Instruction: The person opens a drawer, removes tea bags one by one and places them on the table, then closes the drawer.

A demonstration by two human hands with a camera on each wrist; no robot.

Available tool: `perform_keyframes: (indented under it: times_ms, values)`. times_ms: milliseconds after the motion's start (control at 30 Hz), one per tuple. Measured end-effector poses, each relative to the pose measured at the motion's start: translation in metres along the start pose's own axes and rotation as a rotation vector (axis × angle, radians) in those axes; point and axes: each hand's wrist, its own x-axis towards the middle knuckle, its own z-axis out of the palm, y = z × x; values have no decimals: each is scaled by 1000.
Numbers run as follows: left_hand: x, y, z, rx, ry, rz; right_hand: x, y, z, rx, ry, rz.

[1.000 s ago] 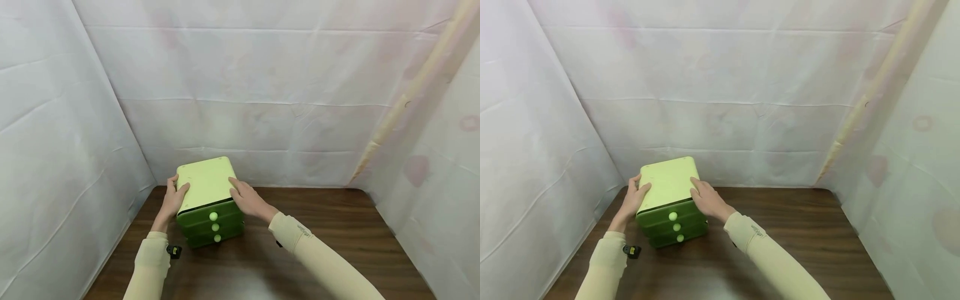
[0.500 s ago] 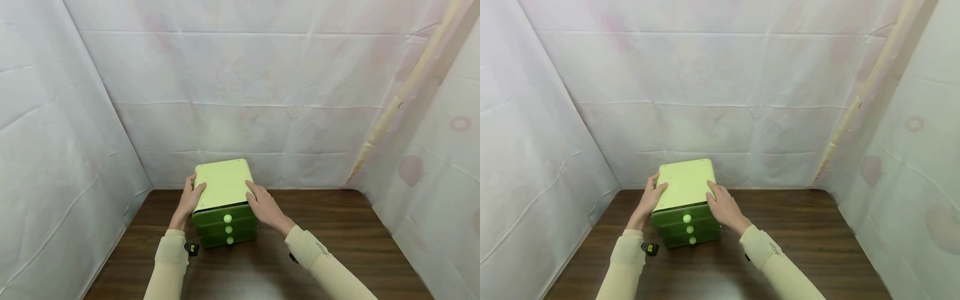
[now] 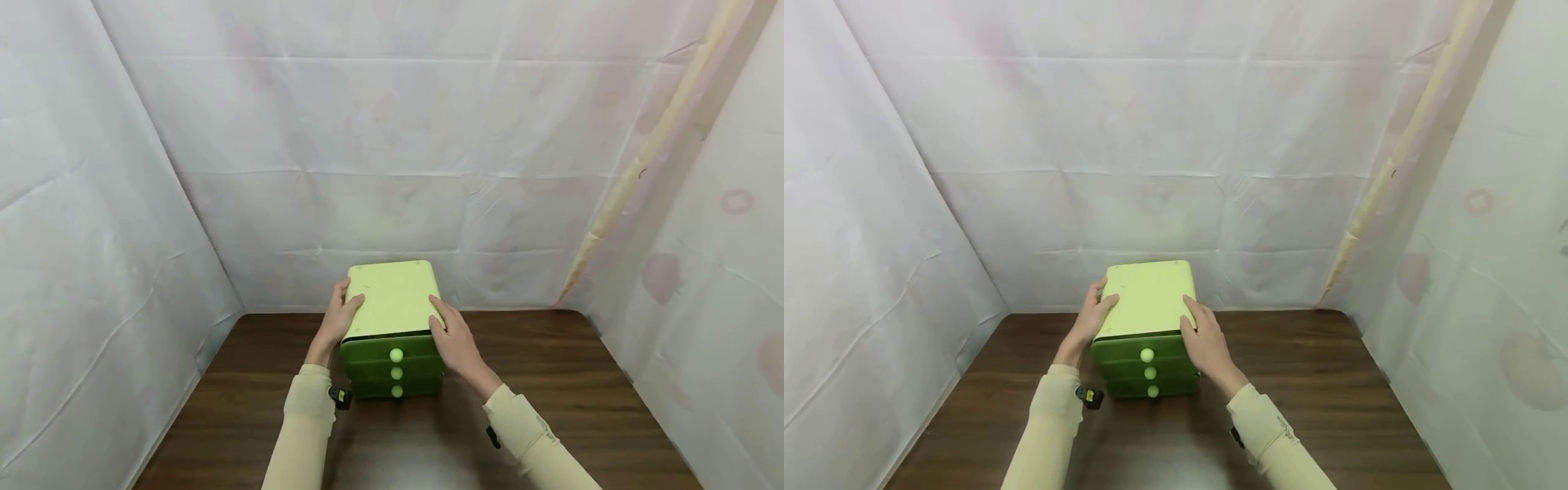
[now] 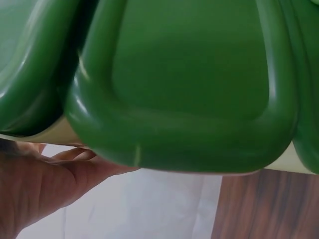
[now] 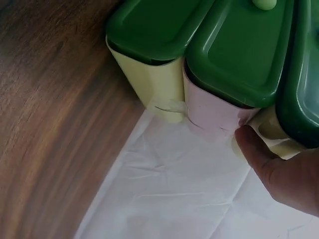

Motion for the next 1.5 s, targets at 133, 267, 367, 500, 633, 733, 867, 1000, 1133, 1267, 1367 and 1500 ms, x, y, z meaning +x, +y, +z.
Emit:
perform_keyframes:
  times_ms: [133,267,367,500,633,733,867,1000,1133,1267,1367,1500]
  values:
    - [-4,11,9,23,-30,4,-5,7,-4,52,2,14]
    - [1,14,14,28,-51,20,-5,12,-9,127,37,15]
    - [9,9,16,15,-60,28,-4,14,-10,145,60,7]
    - [21,-4,19,26,-50,46,-4,15,-11,140,81,11]
    - [28,-14,20,59,-31,71,-3,16,-9,151,109,20]
    - [29,-17,19,71,-18,67,-3,15,-4,159,119,32]
    - [27,-15,15,64,-28,43,-3,14,0,155,119,52]
    - [23,-5,12,27,-71,22,-2,13,1,153,130,50]
    - [14,11,12,24,-98,7,-3,11,1,160,145,60]
    - [10,18,11,34,-105,9,-5,9,3,165,166,70]
    - [11,19,11,36,-120,15,-5,7,3,169,181,74]
    - [12,17,10,39,-140,42,-5,6,2,171,193,69]
